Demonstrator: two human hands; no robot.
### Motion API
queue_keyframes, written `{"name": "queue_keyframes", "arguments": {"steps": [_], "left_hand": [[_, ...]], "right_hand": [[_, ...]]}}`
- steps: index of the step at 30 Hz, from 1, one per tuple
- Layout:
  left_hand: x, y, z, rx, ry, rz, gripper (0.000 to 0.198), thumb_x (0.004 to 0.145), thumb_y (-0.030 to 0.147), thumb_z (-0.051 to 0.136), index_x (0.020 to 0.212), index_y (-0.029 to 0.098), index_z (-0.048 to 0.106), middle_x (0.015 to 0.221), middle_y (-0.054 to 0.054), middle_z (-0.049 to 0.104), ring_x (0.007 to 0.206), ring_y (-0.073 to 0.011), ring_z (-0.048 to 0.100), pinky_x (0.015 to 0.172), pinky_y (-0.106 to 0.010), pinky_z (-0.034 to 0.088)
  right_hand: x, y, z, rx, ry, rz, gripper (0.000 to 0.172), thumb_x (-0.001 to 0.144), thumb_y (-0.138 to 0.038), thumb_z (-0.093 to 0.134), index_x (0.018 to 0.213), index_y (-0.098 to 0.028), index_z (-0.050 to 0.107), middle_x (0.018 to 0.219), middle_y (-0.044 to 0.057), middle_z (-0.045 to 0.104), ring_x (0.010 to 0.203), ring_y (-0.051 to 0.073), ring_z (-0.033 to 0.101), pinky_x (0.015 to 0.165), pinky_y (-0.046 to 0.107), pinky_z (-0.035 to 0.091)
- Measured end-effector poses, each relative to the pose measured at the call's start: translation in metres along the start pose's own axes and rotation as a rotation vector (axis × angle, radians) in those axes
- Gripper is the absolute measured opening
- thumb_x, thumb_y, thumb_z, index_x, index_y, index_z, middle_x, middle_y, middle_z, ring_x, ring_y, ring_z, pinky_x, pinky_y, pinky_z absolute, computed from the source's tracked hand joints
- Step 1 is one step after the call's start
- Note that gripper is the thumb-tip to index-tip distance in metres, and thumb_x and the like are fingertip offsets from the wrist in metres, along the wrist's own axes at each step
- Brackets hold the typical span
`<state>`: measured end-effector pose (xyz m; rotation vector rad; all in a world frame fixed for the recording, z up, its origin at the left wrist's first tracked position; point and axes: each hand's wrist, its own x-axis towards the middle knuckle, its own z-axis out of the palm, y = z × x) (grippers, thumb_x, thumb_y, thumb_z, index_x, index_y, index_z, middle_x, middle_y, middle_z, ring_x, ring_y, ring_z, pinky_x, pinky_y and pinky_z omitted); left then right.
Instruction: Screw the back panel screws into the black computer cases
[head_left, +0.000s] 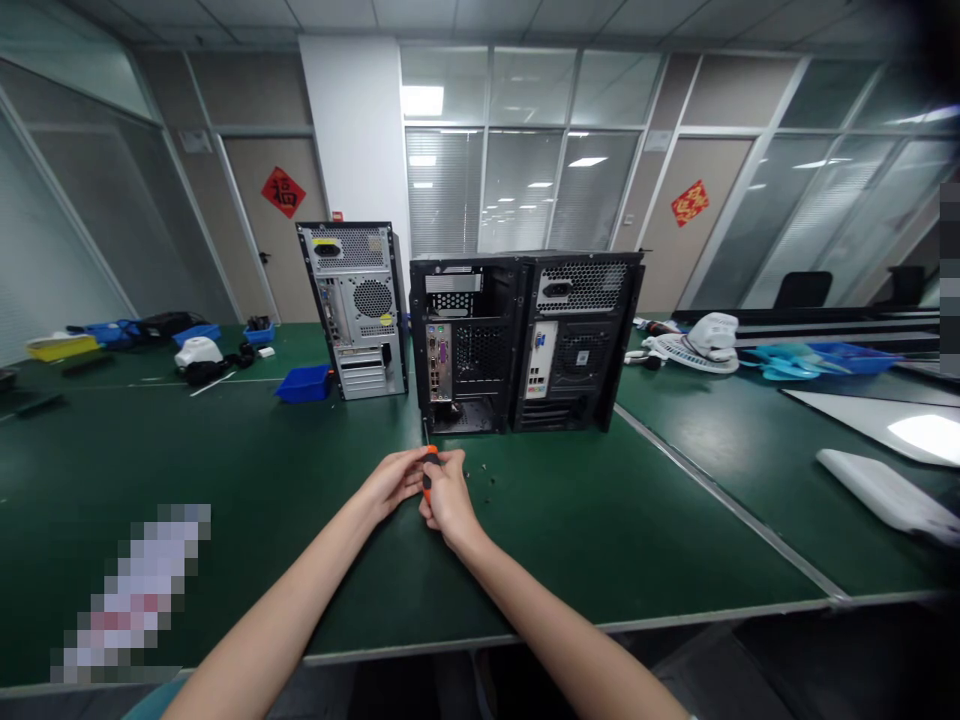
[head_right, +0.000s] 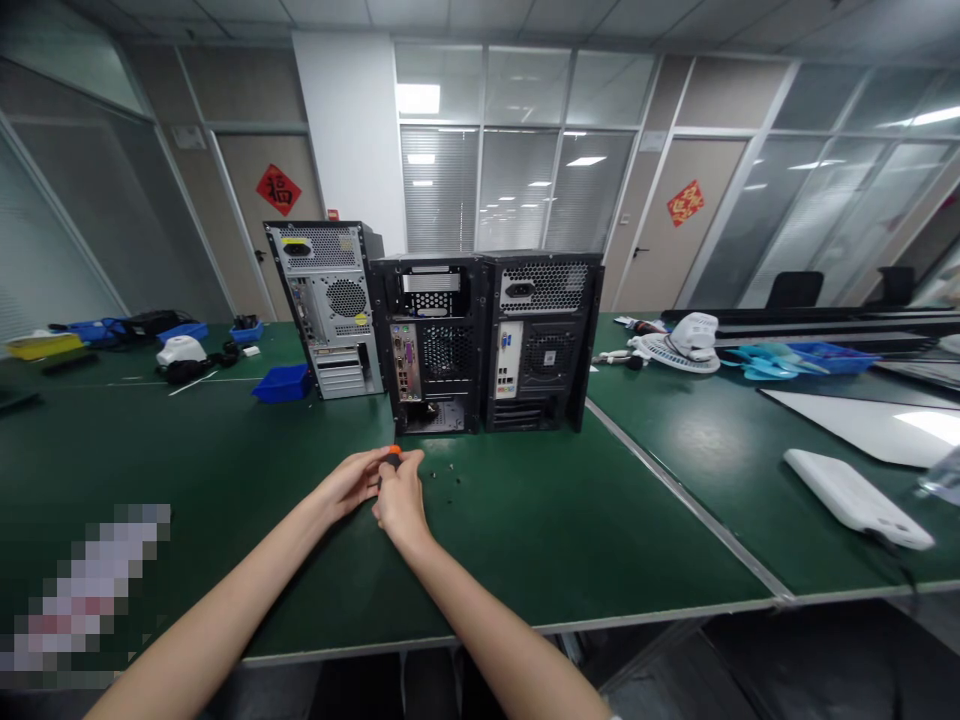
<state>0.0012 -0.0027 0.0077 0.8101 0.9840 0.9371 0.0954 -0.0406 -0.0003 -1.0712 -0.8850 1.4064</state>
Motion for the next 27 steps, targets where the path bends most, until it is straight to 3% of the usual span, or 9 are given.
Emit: {"name": "queue_keyframes", "arguments": {"steps": [8,22,27], "left_hand": [[-0.001,0.0,0.0,0.001,-0.018,0.01,0.022,0.067,0.027,0.071,0.085,0.013,0.068,0.062,0.001,0.063,0.055,-0.0061,0.057,0.054,-0.016,0.044],[0.001,-0.001,-0.001,0.015,-0.009,0.018,0.017,0.07,0.026,0.07,0.079,0.012,0.066,0.059,0.001,0.059,0.053,-0.0064,0.056,0.054,-0.015,0.045],[0.002,-0.001,-0.002,0.024,-0.013,0.012,0.019,0.072,0.026,0.068,0.085,0.012,0.067,0.06,0.0,0.059,0.054,-0.0064,0.056,0.053,-0.015,0.045]], "right_hand": [[-0.004,-0.005,0.003,0.053,0.112,0.014,0.023,0.078,-0.033,0.045,0.094,-0.025,0.031,0.05,-0.014,0.042,0.022,0.004,0.033,0.025,0.01,0.016],[-0.017,-0.019,0.008,0.271,0.105,0.081,0.012,0.08,-0.027,0.035,0.09,-0.026,0.029,0.048,-0.012,0.043,0.024,0.005,0.03,0.025,0.01,0.014],[-0.017,-0.018,0.008,0.344,0.112,0.077,0.013,0.078,-0.027,0.036,0.089,-0.026,0.029,0.048,-0.012,0.043,0.024,0.005,0.03,0.025,0.011,0.013]]}}
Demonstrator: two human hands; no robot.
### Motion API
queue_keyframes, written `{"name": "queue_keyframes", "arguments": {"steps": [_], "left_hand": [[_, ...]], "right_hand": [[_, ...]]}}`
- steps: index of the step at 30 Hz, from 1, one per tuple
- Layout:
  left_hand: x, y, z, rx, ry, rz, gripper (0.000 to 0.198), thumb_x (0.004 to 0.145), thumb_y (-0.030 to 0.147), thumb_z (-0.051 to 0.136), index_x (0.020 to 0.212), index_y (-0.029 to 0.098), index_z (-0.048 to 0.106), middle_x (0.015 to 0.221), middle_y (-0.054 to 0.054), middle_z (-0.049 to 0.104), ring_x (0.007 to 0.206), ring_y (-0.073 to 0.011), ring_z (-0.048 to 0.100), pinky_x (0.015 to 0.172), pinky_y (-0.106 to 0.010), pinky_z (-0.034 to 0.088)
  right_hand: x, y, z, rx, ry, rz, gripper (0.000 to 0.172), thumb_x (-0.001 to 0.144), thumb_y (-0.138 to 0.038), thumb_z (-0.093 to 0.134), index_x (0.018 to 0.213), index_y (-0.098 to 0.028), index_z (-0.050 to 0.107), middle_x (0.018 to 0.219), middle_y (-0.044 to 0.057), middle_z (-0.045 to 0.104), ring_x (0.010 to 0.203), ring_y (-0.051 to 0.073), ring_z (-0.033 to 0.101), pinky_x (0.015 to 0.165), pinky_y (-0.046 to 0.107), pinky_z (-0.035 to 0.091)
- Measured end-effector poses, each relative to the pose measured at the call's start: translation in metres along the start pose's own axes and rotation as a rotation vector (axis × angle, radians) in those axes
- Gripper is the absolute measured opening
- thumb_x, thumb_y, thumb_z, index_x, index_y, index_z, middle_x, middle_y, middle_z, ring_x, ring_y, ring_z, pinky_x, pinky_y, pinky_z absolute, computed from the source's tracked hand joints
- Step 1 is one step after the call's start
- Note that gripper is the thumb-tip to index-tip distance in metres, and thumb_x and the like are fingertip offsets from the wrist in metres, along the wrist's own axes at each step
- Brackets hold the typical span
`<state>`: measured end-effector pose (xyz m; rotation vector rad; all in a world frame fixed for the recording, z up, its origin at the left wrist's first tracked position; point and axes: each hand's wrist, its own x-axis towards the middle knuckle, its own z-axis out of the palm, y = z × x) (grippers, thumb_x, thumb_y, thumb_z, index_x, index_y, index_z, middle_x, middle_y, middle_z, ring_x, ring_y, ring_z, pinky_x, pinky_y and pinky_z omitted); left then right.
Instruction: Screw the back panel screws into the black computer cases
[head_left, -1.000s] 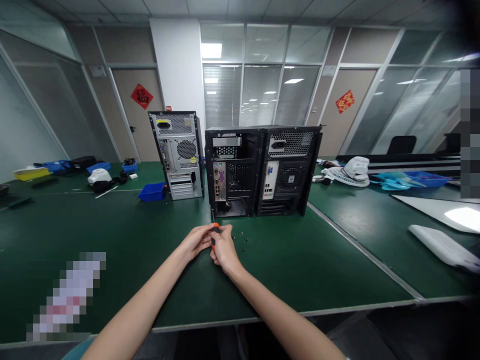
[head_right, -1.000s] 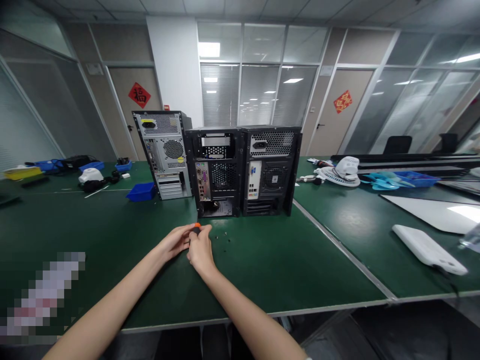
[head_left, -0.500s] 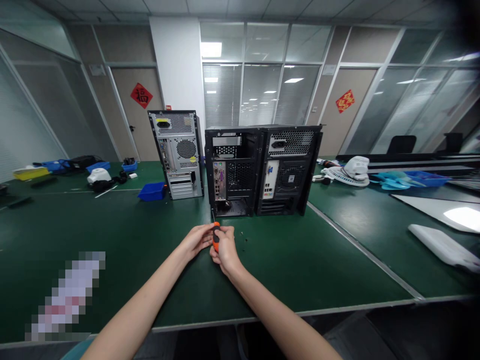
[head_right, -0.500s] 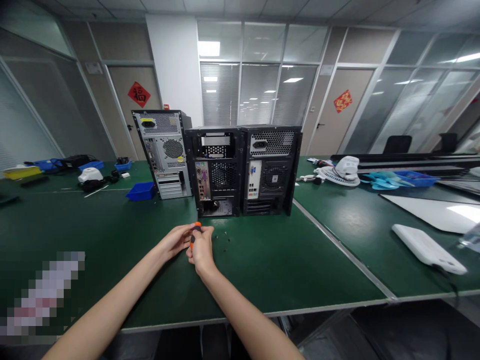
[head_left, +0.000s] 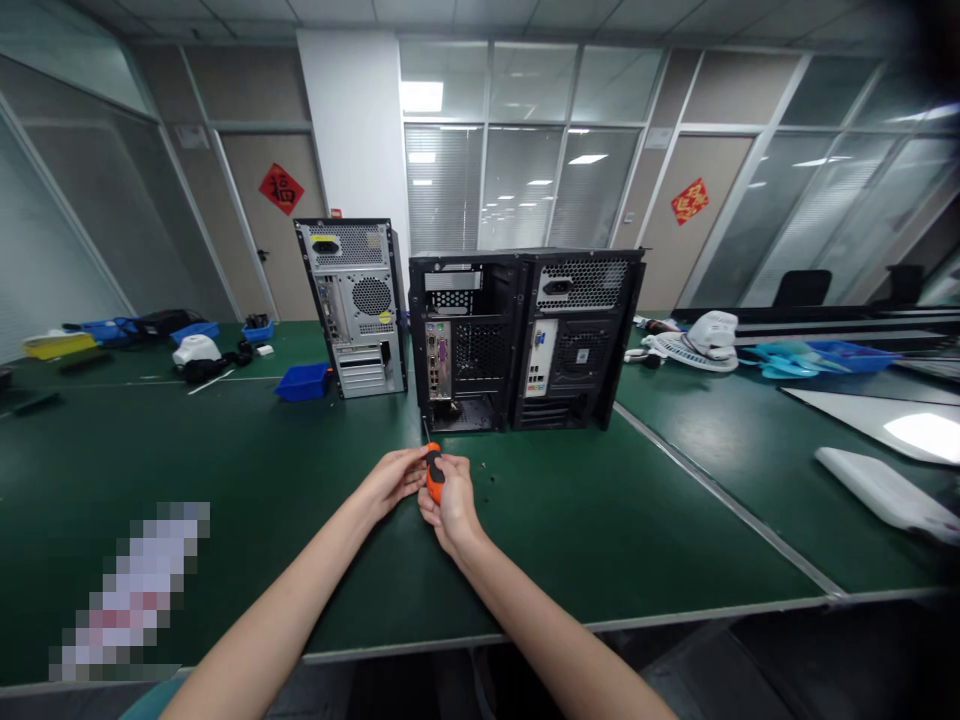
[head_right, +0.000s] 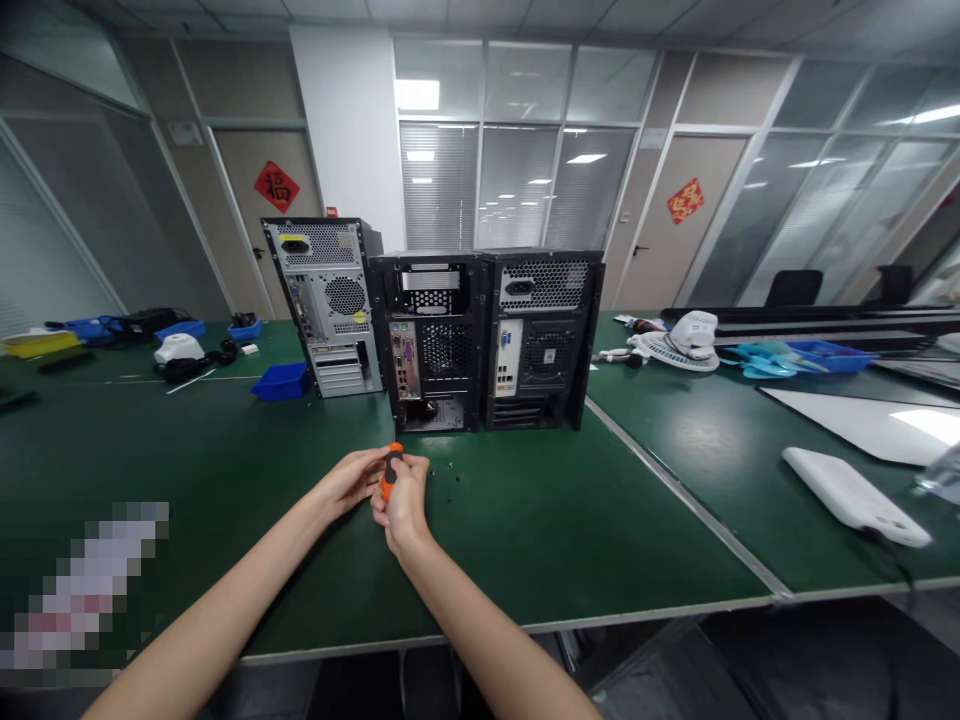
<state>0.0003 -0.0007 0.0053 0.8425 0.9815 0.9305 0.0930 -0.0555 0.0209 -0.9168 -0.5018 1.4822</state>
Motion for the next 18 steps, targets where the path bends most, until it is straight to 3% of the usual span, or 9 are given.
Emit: {"name": "queue_keyframes", "arguments": {"steps": [18], "left_hand": [[0.0012,-0.0015,0.0002,0.001,-0.023,-0.017,0.022,0.074,0.028,0.065,0.088,0.011,0.067,0.056,0.0,0.058,0.048,-0.0062,0.053,0.046,-0.015,0.043]], "right_hand": [[0.0007,0.009,0.0053,0.213,0.034,-0.006,0.012,0.075,-0.03,0.038,0.084,-0.025,0.031,0.052,-0.01,0.047,0.027,0.004,0.032,0.026,0.013,0.013]]}}
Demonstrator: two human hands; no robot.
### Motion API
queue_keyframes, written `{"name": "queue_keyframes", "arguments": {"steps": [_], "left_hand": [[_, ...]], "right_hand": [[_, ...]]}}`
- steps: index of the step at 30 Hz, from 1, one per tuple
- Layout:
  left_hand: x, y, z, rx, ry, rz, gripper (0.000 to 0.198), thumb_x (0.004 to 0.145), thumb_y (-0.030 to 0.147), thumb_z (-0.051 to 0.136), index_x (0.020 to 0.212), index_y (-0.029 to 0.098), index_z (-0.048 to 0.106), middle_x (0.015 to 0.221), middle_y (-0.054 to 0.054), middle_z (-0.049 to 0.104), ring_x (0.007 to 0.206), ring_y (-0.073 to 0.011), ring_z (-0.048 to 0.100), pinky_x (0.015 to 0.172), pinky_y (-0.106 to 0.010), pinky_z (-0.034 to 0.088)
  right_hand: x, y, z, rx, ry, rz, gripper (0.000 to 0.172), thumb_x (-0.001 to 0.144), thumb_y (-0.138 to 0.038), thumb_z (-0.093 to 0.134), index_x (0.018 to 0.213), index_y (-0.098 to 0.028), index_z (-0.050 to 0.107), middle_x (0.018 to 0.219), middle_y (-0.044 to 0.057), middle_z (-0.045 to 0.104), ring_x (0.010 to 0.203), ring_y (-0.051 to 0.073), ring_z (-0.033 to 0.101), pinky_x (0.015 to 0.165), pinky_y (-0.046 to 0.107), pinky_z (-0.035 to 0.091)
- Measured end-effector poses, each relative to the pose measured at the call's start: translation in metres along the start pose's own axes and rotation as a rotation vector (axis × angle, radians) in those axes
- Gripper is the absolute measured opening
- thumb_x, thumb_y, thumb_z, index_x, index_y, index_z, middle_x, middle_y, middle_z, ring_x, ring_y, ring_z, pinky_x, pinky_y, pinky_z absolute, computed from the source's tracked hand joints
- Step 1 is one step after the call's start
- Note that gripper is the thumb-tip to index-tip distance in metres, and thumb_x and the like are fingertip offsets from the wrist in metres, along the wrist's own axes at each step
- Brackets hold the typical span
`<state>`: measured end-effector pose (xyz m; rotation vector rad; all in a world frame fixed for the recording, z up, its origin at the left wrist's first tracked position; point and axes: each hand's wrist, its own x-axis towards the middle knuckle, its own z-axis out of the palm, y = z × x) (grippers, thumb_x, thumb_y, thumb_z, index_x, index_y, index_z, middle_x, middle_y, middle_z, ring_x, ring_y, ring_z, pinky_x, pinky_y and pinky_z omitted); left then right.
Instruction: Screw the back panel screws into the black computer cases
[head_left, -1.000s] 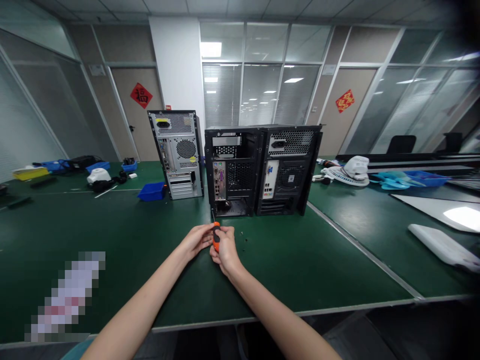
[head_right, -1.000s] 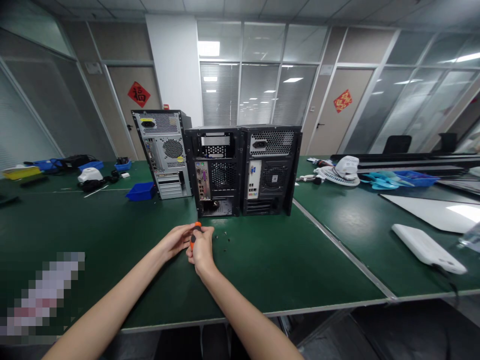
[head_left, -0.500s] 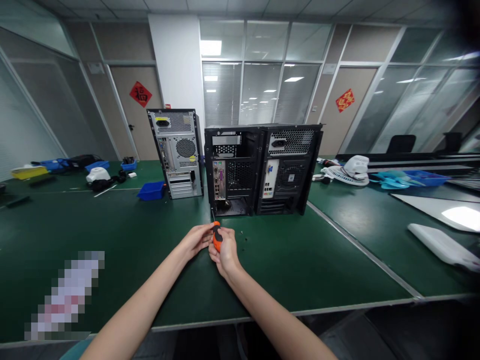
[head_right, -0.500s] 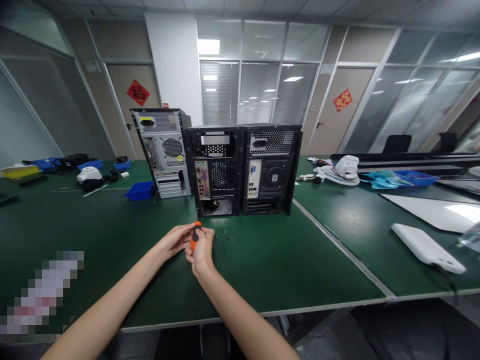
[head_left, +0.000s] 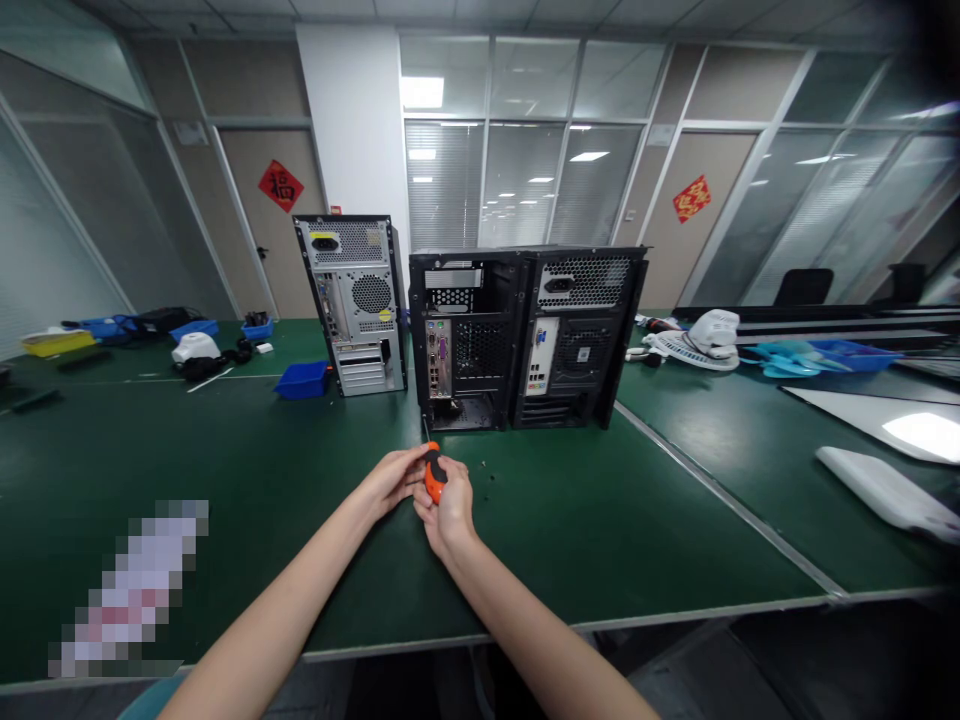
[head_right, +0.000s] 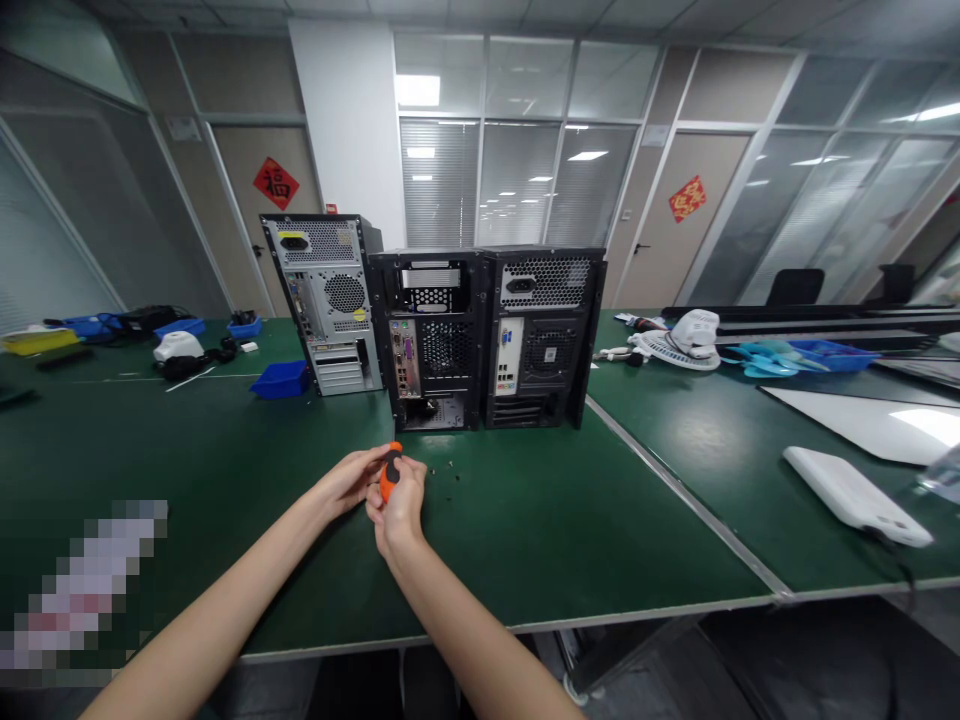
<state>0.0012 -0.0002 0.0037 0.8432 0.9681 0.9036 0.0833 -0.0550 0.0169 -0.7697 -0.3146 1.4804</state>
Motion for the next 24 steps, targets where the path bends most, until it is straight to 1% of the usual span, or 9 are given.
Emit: {"name": "queue_keyframes", "arguments": {"steps": [4,10,17,21,24], "left_hand": [[-0.0001,-0.0007,-0.0002,0.011,-0.006,0.006,0.024,0.073,0.03,0.066,0.089,0.011,0.067,0.055,0.001,0.057,0.047,-0.0064,0.053,0.045,-0.015,0.043],[0.0057,-0.0045,-0.0047,0.023,-0.029,0.014,0.033,0.069,0.035,0.07,0.092,0.012,0.066,0.06,-0.001,0.06,0.052,-0.0082,0.058,0.05,-0.016,0.045],[0.0069,-0.0057,-0.0037,0.033,-0.029,0.018,0.027,0.067,0.036,0.07,0.076,0.012,0.065,0.055,0.0,0.057,0.047,-0.0079,0.055,0.046,-0.016,0.041],[0.0047,-0.0042,-0.0015,0.046,-0.037,0.021,0.025,0.068,0.036,0.069,0.07,0.012,0.063,0.052,0.001,0.056,0.045,-0.0076,0.055,0.045,-0.016,0.039],[0.0031,-0.0032,0.0,0.061,-0.034,0.014,0.026,0.069,0.037,0.068,0.066,0.013,0.06,0.05,0.001,0.055,0.042,-0.0067,0.053,0.042,-0.016,0.036]], "right_hand": [[0.0011,0.0012,-0.0011,0.04,-0.011,-0.004,0.008,0.076,-0.029,0.036,0.08,-0.024,0.032,0.053,-0.008,0.047,0.028,0.004,0.032,0.027,0.014,0.014],[0.0012,-0.0005,-0.0007,0.095,-0.02,0.004,0.007,0.076,-0.028,0.037,0.076,-0.023,0.033,0.053,-0.007,0.047,0.029,0.004,0.03,0.028,0.015,0.013],[0.0002,-0.0013,0.001,0.165,-0.037,0.043,0.011,0.078,-0.028,0.036,0.069,-0.021,0.034,0.054,-0.005,0.045,0.03,0.003,0.027,0.029,0.016,0.012],[-0.0001,-0.0023,0.0016,0.2,-0.045,0.064,0.018,0.081,-0.026,0.03,0.066,-0.019,0.037,0.054,-0.004,0.044,0.031,0.002,0.025,0.028,0.017,0.011],[-0.0001,-0.0026,0.0023,0.221,-0.049,0.076,0.023,0.082,-0.026,0.027,0.063,-0.018,0.039,0.053,-0.003,0.043,0.031,0.002,0.023,0.028,0.017,0.011]]}}
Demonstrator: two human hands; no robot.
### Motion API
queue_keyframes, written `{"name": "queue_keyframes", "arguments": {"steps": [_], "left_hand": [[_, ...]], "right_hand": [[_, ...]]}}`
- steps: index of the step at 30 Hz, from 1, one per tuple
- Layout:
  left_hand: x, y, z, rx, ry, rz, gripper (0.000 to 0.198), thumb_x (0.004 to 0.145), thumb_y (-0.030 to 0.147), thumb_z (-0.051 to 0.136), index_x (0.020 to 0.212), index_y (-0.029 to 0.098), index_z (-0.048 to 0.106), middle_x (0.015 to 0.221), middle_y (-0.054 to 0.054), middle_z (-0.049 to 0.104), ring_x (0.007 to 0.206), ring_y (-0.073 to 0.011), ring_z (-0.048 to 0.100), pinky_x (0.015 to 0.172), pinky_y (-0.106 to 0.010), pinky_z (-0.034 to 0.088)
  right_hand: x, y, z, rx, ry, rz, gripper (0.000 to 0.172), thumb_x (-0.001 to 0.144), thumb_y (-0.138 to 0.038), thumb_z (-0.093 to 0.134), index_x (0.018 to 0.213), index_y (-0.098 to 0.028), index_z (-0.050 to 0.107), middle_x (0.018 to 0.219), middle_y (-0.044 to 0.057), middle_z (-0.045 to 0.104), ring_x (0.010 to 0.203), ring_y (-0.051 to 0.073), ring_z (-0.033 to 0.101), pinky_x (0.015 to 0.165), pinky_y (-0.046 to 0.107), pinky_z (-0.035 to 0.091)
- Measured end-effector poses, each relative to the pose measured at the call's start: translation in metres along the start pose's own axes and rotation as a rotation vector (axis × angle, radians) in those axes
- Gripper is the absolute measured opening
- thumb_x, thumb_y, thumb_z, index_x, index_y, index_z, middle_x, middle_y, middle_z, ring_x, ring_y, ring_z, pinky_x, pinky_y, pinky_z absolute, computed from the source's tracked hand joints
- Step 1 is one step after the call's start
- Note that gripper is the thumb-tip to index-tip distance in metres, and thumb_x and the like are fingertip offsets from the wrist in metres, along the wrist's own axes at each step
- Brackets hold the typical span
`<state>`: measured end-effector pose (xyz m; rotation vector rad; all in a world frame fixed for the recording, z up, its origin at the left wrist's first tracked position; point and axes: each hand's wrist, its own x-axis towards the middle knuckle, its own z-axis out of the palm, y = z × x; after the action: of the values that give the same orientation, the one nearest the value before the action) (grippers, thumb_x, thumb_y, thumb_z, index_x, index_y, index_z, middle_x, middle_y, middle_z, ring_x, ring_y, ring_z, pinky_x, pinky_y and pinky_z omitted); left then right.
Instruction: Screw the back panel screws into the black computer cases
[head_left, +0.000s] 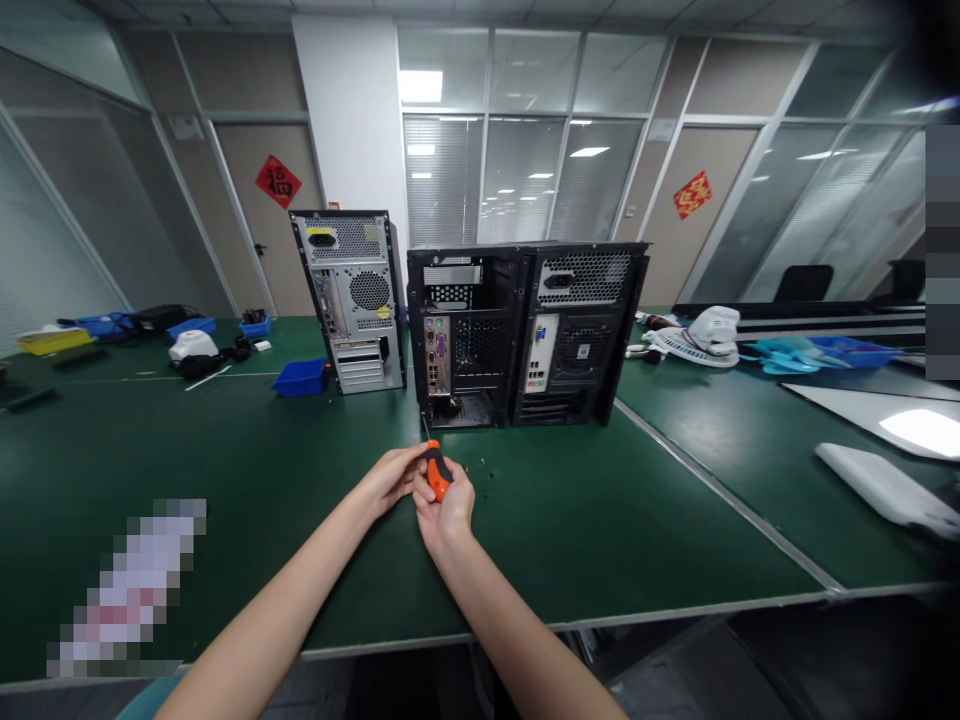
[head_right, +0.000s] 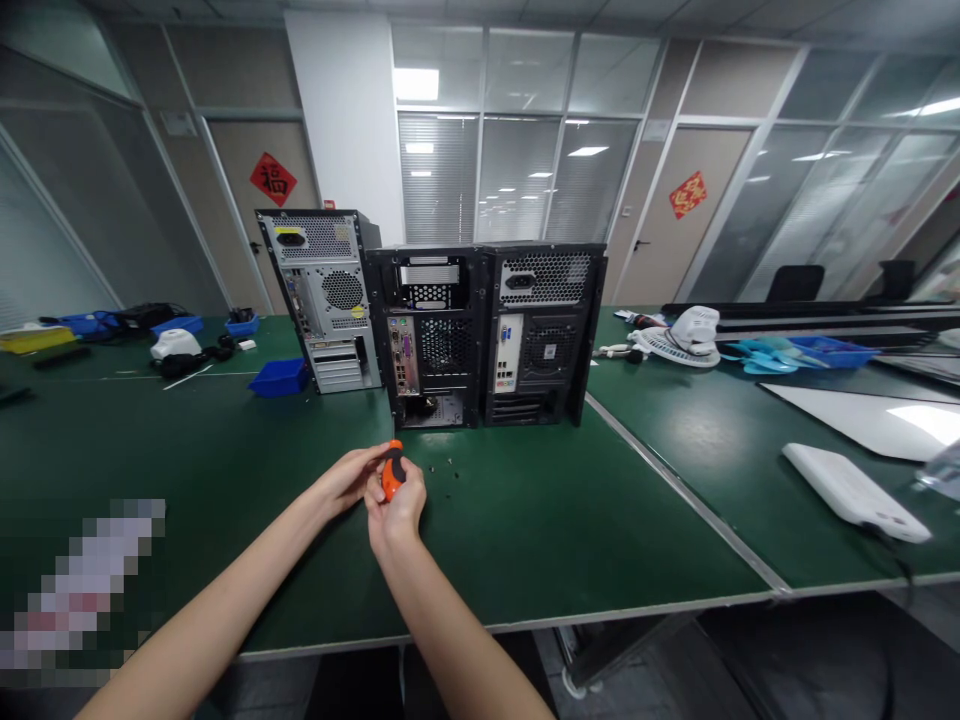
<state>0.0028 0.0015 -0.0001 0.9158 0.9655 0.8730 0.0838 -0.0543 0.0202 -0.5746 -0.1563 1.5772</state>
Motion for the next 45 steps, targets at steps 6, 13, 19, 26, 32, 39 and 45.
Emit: {"name": "queue_keyframes", "arguments": {"steps": [6,13,19,26,32,39,45], "left_hand": [[-0.001,0.0007,0.001,-0.004,0.007,0.007,0.027,0.07,0.037,0.068,0.063,0.013,0.057,0.049,0.002,0.054,0.04,-0.0059,0.053,0.039,-0.014,0.035],[-0.0031,0.0022,0.002,0.019,0.0,-0.01,0.029,0.073,0.038,0.065,0.062,0.013,0.056,0.047,0.001,0.055,0.039,-0.0075,0.054,0.039,-0.015,0.036],[-0.0044,0.0042,0.0045,0.013,0.016,-0.028,0.023,0.079,0.032,0.059,0.068,0.013,0.058,0.048,0.001,0.056,0.039,-0.0089,0.056,0.039,-0.016,0.038],[-0.0053,0.0044,0.0046,0.02,0.009,-0.033,0.026,0.078,0.034,0.06,0.063,0.014,0.054,0.047,0.001,0.055,0.038,-0.0096,0.056,0.037,-0.016,0.036],[-0.0055,0.0042,0.0045,0.021,0.008,-0.029,0.024,0.078,0.034,0.06,0.065,0.014,0.054,0.046,0.001,0.056,0.037,-0.0096,0.056,0.036,-0.016,0.038],[-0.0058,0.0043,0.004,0.018,-0.014,-0.05,0.024,0.083,0.031,0.053,0.068,0.013,0.052,0.046,0.001,0.055,0.038,-0.0135,0.059,0.032,-0.017,0.039],[-0.0025,0.0008,0.0,0.012,-0.027,-0.033,0.021,0.08,0.033,0.058,0.084,0.012,0.057,0.048,0.003,0.055,0.037,-0.0139,0.058,0.03,-0.019,0.04]], "right_hand": [[0.0009,0.0021,0.0007,0.035,0.001,-0.001,0.027,0.082,-0.027,0.026,0.061,-0.017,0.04,0.055,-0.003,0.042,0.032,0.002,0.02,0.028,0.017,0.011],[0.0028,0.0032,0.0001,0.063,0.008,-0.005,0.025,0.081,-0.031,0.028,0.063,-0.018,0.04,0.056,-0.004,0.041,0.034,0.002,0.019,0.028,0.016,0.012],[0.0032,0.0036,0.0002,0.106,0.003,-0.001,0.027,0.082,-0.028,0.024,0.064,-0.018,0.041,0.055,-0.003,0.039,0.034,0.003,0.019,0.028,0.015,0.011],[0.0032,0.0047,-0.0008,0.173,0.002,0.022,0.029,0.084,-0.028,0.022,0.065,-0.017,0.042,0.054,-0.004,0.038,0.034,0.002,0.02,0.027,0.015,0.011],[0.0032,0.0043,-0.0013,0.224,0.0,0.04,0.03,0.084,-0.028,0.023,0.065,-0.016,0.043,0.055,-0.003,0.04,0.033,0.002,0.021,0.026,0.014,0.011],[0.0013,0.0042,0.0,0.268,-0.004,0.053,0.029,0.085,-0.027,0.023,0.067,-0.016,0.044,0.055,-0.003,0.043,0.032,0.002,0.023,0.026,0.013,0.012],[0.0021,0.0045,-0.0015,0.296,-0.012,0.064,0.03,0.085,-0.027,0.024,0.066,-0.016,0.044,0.053,-0.003,0.043,0.032,0.002,0.024,0.025,0.013,0.013]]}}
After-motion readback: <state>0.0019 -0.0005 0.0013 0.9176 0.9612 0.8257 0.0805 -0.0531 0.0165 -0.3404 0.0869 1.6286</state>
